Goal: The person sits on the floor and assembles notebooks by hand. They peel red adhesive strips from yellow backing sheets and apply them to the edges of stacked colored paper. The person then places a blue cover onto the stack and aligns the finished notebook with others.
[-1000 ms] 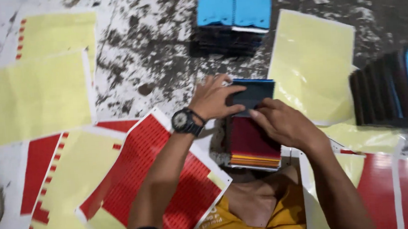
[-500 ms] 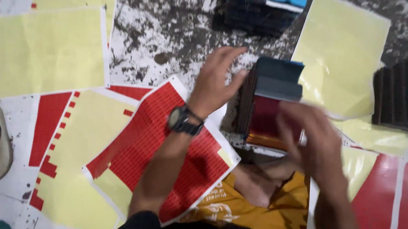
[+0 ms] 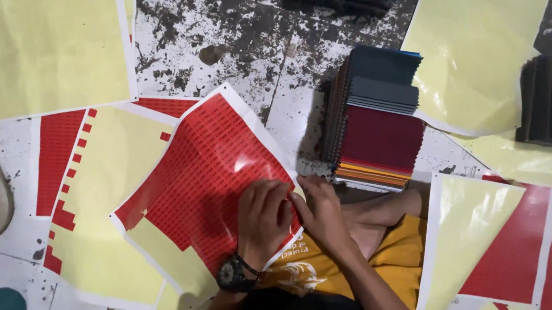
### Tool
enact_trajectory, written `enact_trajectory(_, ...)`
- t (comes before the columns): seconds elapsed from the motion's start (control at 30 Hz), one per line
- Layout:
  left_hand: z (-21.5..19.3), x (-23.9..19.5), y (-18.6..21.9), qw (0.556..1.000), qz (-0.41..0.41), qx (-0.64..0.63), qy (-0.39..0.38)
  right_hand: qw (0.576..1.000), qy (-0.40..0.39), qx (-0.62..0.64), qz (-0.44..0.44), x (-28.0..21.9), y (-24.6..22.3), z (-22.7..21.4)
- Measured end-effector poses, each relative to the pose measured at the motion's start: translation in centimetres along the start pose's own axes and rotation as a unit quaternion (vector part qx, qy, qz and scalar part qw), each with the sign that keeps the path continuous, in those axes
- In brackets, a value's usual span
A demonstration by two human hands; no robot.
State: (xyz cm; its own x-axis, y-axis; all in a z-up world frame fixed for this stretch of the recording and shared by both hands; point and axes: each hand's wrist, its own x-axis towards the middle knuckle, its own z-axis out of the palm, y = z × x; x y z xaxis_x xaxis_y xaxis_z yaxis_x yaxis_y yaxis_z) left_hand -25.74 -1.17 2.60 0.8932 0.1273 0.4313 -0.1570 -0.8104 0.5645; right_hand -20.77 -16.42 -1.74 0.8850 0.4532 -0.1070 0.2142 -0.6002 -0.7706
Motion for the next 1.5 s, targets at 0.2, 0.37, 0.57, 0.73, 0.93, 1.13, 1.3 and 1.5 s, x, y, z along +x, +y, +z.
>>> enact_trajectory(0.2, 0.8, -1.5, -1.2, 0.999, -0.013, 0.015, -0.030, 0.999, -0.023, 0.033, 0.017, 1.3, 1.1, 0.3)
enact_trajectory(0.37, 0.3, -1.7, -1.1, 0.999, 0.002, 0.033, -0.037, 0.985, -0.097, 0.061, 0.129, 1.9, -1.9, -2.0)
enact_trajectory(0.57, 0.6, -1.6, -0.9, 0.998, 0.001, 0.060, -0.024, 0.989, -0.069, 0.098, 0.088, 1.8, 0.3, -0.9)
enact_trajectory(0.73, 0.4, -1.1, -0.6, 0.998, -0.003, 0.054, -0.014, 0.987, -0.045, 0.118, 0.101, 1.6, 0.2, -0.9)
enact_trajectory(0.93, 0.2, -1.1, -0.4, 0.997, -0.004, 0.079, -0.009, 0.920, 0.007, 0.275, 0.279, 2.0, -2.3, -1.6)
enact_trajectory(1.13, 0.3, -1.3, -0.4, 0.997, 0.000, 0.082, -0.011, 0.829, -0.051, 0.365, 0.421, 2.8, -1.2, -2.4)
enact_trajectory(1.3, 0.6, -1.4, -0.4, 0.996, -0.017, 0.085, -0.017, 0.792, -0.077, 0.388, 0.465, 4.1, -6.0, -5.1)
enact_trajectory(1.5, 0.4, -1.3, -0.3, 0.997, -0.022, 0.073, -0.027, 0.996, 0.089, 0.028, 0.009, 0.6, 0.5, -1.0)
